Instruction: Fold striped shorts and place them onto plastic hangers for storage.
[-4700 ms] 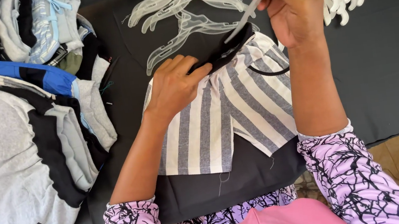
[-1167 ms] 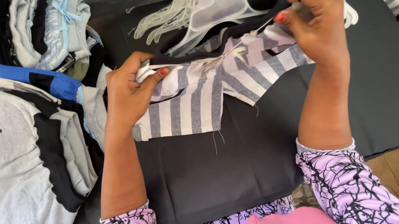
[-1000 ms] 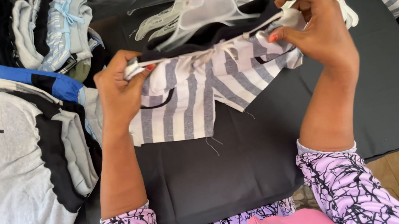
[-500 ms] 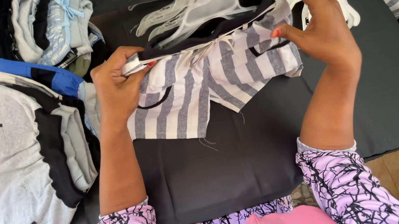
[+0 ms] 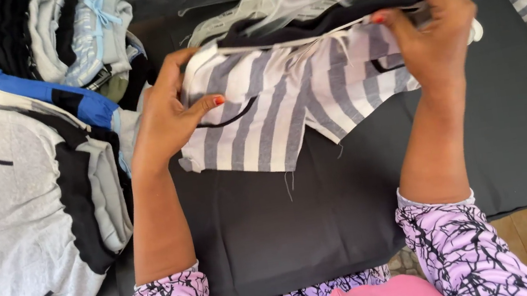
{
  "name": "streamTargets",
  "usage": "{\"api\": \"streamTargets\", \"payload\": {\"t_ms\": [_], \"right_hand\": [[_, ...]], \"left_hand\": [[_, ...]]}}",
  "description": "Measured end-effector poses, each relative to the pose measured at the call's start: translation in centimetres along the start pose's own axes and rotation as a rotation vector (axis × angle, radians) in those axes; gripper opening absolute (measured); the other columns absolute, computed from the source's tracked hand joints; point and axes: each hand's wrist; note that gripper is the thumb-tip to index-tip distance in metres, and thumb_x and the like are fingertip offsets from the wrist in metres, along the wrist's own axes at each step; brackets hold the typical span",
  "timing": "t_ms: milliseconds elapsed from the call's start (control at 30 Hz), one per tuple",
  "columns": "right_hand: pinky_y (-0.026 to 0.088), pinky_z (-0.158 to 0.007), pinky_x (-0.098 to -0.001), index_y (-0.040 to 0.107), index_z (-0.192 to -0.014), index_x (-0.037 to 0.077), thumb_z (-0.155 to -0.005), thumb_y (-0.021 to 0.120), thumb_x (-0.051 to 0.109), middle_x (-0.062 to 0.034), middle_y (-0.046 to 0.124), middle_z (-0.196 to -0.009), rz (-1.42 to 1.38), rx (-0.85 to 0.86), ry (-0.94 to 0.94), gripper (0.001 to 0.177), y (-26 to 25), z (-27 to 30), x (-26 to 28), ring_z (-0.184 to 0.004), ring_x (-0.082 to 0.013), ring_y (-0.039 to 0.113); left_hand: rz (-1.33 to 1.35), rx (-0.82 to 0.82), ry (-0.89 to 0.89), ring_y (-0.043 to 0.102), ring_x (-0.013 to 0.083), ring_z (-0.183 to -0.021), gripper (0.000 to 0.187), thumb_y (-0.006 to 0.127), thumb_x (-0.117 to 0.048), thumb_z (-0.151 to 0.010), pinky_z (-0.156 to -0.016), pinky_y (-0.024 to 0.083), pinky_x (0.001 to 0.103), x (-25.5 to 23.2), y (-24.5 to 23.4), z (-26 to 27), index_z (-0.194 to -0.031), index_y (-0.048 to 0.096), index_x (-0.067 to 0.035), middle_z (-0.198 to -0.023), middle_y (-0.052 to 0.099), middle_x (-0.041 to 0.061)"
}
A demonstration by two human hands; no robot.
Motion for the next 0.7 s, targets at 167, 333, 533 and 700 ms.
{"api": "streamTargets", "payload": {"t_ms": [167,333,533,700], "right_hand": [[0.048,-0.074,-0.0374,0.065,-0.112,-0.012,-0.111,0.097,-0.018,-0.0176,0.063,-0.098,-0.063,-0.108,-0.033,0.033,-1.9,0.2,-2.0,-0.090,-0.0266,0.059],[0.049,-0.081,-0.0354,0.061,-0.118,-0.013,-0.113,0.096,-0.013,-0.0177,0.061,-0.103,-0.187,-0.050,0.057,0.035,-3.1,1.1,-3.2,-0.097,-0.0258,0.059],[0.044,-0.079,-0.0251,0.065,-0.117,-0.006,-0.105,0.094,0.005,-0.0102,0.063,-0.105,-0.305,0.056,0.242,0.033,-2.4,0.7,-1.2,-0.098,-0.0163,0.059],[0.049,-0.086,-0.0293,0.067,-0.120,-0.005,-0.107,0.089,-0.003,-0.0100,0.068,-0.106,-0.165,0.078,0.183,0.026,-0.5,-0.2,-0.4,-0.098,-0.0184,0.061]], "left_hand": [[-0.103,0.067,0.002,0.030,0.0067,-0.071,0.022,0.068,-0.020,-0.105,-0.061,0.026,0.026,3.7,-0.4,0.0,-0.095,0.050,-0.013,-0.076,0.034,-0.007],[0.210,0.234,-0.055,0.056,0.0033,-0.090,0.014,0.075,-0.002,-0.089,-0.077,0.048,0.021,4.6,-0.1,0.1,-0.100,0.069,-0.008,-0.092,0.064,-0.006],[0.140,0.161,0.213,0.056,0.0097,-0.105,0.093,0.053,-0.076,-0.086,-0.090,0.047,0.027,3.3,1.9,0.3,-0.143,0.052,-0.003,-0.115,0.062,0.001],[0.248,-0.187,0.174,0.026,0.0047,-0.067,0.046,0.048,-0.044,-0.108,-0.058,0.021,0.028,3.4,4.4,0.5,-0.074,0.037,-0.017,-0.071,0.029,-0.010]]}}
Point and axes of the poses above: each hand's wrist, its own z-axis away from the middle knuckle, its own y-axis out of the palm, x = y × z
